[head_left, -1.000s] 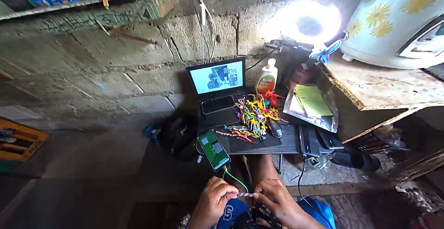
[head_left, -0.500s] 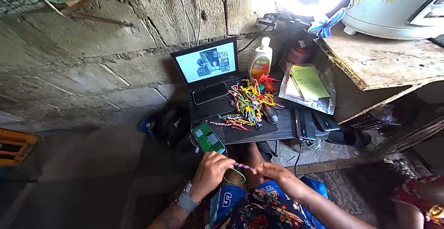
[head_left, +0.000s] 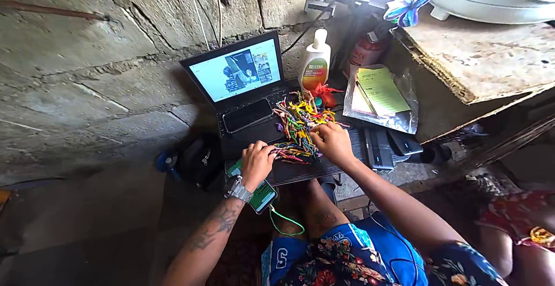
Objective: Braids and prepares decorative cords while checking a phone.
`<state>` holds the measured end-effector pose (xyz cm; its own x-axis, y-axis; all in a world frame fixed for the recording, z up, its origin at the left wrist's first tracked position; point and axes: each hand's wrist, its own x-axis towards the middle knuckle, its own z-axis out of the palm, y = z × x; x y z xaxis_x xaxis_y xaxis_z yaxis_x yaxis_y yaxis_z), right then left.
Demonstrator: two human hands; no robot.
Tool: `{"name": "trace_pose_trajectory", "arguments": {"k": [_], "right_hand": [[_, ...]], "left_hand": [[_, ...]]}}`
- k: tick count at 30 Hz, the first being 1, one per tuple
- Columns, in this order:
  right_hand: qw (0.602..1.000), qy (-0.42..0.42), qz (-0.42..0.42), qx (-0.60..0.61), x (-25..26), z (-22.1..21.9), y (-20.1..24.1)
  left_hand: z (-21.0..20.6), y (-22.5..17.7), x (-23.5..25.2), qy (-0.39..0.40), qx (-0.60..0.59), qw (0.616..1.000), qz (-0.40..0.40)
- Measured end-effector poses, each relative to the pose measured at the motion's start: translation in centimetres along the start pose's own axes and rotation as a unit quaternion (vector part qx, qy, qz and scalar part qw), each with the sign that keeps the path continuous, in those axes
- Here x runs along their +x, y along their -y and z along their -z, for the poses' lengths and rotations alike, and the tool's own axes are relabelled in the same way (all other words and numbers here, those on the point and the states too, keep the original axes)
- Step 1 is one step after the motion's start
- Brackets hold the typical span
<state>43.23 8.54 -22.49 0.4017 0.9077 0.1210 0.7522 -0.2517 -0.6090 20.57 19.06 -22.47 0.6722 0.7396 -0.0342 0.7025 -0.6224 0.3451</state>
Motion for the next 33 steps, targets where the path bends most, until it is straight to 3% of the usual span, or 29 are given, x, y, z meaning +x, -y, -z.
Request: {"name": "trace_pose_trajectory", "arguments": {"k": [5,9,12,14,17,19,21,24,28,30,33], "right_hand": [[0.998,0.021,-0.045,-0.043,3.3,-1.3,-0.2],[0.996,-0.064,0.008,0.069,3.3,0.3,0.1],[0.967,-0.089,0.028,0.238,1.9,2.1,1.7],[0.923,-0.048,0.044,0.380,0.4,2.1,3.0],[0.885,0.030,0.070,0.459,-2.1,0.5,4.5],[0.870,0.068,0.078,0.481,-3.0,-0.8,4.6],[0.860,0.098,0.080,0.495,-3.5,-1.7,4.3],[0.887,0.120,0.089,0.437,-3.0,-1.5,3.9],[0.981,0.001,0.106,0.164,2.0,-1.6,2.1],[0.996,-0.039,0.064,0.045,5.0,-1.9,1.7],[0.998,-0.021,0.005,-0.064,8.0,-2.3,1.8]], "left_hand": [[0.3,0.2,-1.7,0.001,-0.014,1.000,-0.014],[0.9,0.7,-2.7,0.015,-0.052,0.998,-0.020],[1.0,-0.2,-2.9,-0.019,-0.177,0.983,-0.036],[1.0,-1.7,-3.2,-0.009,-0.333,0.943,-0.024],[0.5,-4.3,-4.2,0.030,-0.575,0.818,0.013],[-0.5,-5.4,-5.1,0.007,-0.655,0.753,0.059],[-1.3,-5.7,-6.1,-0.017,-0.683,0.725,0.089],[-2.0,-5.2,-8.1,-0.040,-0.694,0.713,0.092],[-2.4,-4.5,-11.5,-0.065,-0.705,0.699,0.094],[-2.8,-4.5,-13.1,-0.067,-0.708,0.695,0.107],[-3.3,-4.4,-15.1,-0.077,-0.718,0.682,0.115]]}}
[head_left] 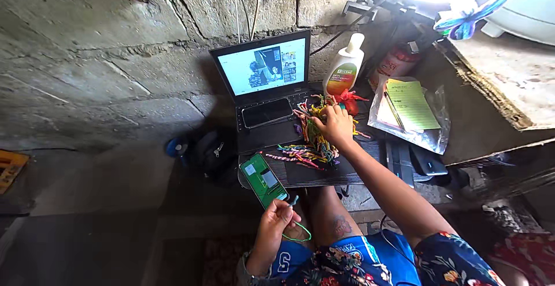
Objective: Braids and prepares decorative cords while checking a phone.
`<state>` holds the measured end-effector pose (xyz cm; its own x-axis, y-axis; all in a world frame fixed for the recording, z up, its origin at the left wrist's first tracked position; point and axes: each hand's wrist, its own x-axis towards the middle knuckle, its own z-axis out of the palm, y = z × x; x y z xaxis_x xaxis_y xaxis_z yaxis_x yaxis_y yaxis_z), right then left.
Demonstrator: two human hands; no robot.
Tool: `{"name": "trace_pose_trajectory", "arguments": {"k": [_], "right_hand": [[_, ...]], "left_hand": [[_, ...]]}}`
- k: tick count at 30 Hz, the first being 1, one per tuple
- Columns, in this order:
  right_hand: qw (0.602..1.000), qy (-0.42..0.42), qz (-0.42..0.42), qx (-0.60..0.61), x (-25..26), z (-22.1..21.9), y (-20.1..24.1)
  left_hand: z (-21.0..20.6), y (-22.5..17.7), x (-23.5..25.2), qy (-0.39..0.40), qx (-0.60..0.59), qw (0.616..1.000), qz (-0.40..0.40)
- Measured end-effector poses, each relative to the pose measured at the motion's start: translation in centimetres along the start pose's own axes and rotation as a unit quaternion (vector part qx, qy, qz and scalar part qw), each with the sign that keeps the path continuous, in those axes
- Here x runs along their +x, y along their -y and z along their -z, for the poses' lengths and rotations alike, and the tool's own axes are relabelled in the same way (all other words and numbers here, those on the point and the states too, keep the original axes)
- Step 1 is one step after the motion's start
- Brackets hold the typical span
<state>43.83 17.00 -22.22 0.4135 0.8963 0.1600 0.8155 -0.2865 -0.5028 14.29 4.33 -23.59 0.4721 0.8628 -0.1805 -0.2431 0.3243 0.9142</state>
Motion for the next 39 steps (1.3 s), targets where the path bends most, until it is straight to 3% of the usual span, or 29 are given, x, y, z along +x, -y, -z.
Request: {"name": "trace_pose_trajectory", "arguments": {"k": [4,9,13,16,17,19,22,24,26,28,34,39], "right_hand": [[1.000,0.020,-0.022,0.002,0.8,0.1,0.4],[0.981,0.012,-0.075,0.177,1.1,2.4,0.6],[0.913,-0.043,-0.080,0.398,1.7,3.4,0.1],[0.852,-0.023,-0.117,0.510,1.3,4.8,0.5],[0.860,-0.002,-0.129,0.493,1.2,5.2,0.5],[0.915,0.041,-0.113,0.385,0.5,5.8,0.2],[0.951,0.094,-0.021,0.292,-3.6,6.4,1.2],[0.924,0.187,0.061,0.328,-9.2,6.2,2.5],[0.866,0.294,0.126,0.383,-14.9,5.6,3.6],[0.827,0.330,0.156,0.428,-19.4,5.1,4.0],[0.838,0.300,0.147,0.431,-23.2,4.6,2.5],[0.848,0.306,0.151,0.405,-24.1,4.7,1.5]], "left_hand": [[1.2,-0.2,-2.1,-0.004,0.012,1.000,-0.028],[2.3,-0.8,-3.4,0.012,0.104,0.992,-0.073],[1.8,-1.0,-3.9,0.019,0.106,0.992,-0.072],[1.2,-1.1,-4.5,0.031,0.110,0.990,-0.085],[1.2,-1.0,-4.7,0.041,0.124,0.987,-0.096],[1.0,-1.0,-4.9,0.054,0.157,0.980,-0.107],[0.1,-1.2,-5.3,0.041,0.165,0.980,-0.105],[-0.4,-1.0,-5.4,0.024,0.128,0.985,-0.113],[-1.1,-0.8,-5.1,0.011,0.088,0.988,-0.129],[-1.6,-0.5,-5.0,0.009,0.062,0.989,-0.137],[-2.4,0.4,-5.2,0.047,0.118,0.978,-0.164],[-2.2,1.4,-5.0,0.029,0.168,0.962,-0.212]]}}
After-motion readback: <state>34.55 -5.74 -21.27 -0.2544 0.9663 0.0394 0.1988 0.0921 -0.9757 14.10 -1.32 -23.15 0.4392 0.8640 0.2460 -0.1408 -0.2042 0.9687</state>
